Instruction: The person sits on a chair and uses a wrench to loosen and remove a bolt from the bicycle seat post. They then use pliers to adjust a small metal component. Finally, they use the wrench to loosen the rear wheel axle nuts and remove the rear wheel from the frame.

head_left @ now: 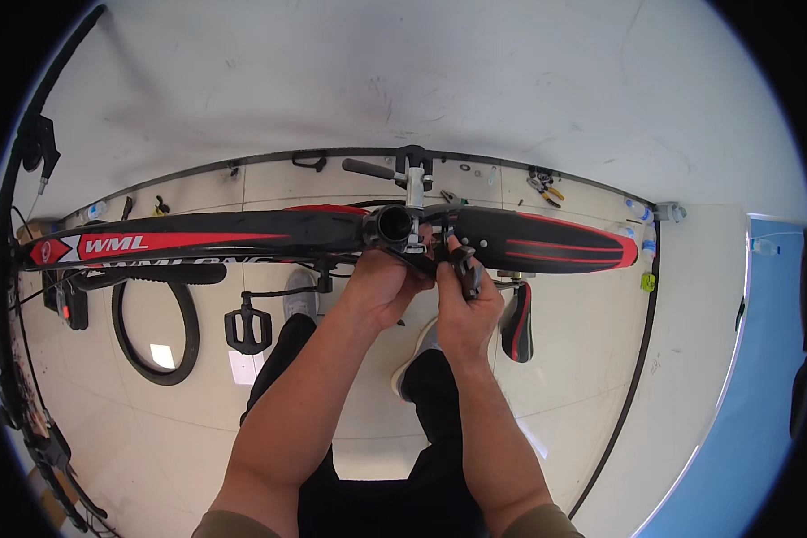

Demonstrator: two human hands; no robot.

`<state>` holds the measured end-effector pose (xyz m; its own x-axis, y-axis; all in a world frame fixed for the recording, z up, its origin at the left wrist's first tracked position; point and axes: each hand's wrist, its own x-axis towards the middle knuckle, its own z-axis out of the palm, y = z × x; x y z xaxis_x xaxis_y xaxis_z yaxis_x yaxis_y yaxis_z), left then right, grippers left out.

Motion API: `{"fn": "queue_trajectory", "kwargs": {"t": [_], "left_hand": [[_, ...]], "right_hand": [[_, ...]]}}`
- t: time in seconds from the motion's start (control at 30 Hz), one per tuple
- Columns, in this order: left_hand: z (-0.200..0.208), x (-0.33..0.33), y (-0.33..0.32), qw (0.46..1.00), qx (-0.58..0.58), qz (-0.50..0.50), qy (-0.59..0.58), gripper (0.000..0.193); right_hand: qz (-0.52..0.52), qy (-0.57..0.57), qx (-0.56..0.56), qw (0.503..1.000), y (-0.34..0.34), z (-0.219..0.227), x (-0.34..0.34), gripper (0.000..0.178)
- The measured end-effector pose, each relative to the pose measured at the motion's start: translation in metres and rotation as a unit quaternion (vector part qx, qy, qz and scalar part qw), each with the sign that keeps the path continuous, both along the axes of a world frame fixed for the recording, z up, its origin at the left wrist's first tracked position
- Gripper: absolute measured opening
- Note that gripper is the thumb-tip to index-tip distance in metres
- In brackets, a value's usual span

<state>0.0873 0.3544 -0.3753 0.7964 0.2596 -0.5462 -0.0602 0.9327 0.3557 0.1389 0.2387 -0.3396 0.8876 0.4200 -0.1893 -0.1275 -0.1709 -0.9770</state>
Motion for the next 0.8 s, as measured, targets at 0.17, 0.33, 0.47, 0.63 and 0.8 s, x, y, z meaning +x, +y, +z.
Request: {"fn": "queue_trajectory", "kwargs": {"t": [0.17,0.33,0.47,0.63,0.8], "left_hand": [[0.012,0.000,0.001,0.998,-0.046,0.009,0.031,0.017],[0.007,-0.001,0.004,1.000,-0.005,0.002,0.003,0.016],[0.003,0.001,0.004,1.000,0.001,-0.015,0.018,0.019],[0.010,0.003,0.004,0.999,-0.015,-0.012,0.038,0.018],[0.011,-0.001,0.005,0.999,-0.037,0.004,0.008,0.016]], "right_hand": [[-0.004,0.022,0.000,1.000,0.002,0.008,-0.001,0.033],[-0.005,-0.014,0.005,1.000,0.003,0.004,0.000,0.033],[-0.002,-0.013,0.007,1.000,0.002,0.002,0.000,0.033],[-0.003,-0.005,0.006,1.000,0.002,0.003,0.001,0.033],[-0.004,0.027,-0.019,0.999,0.002,0.008,0.000,0.032]]}}
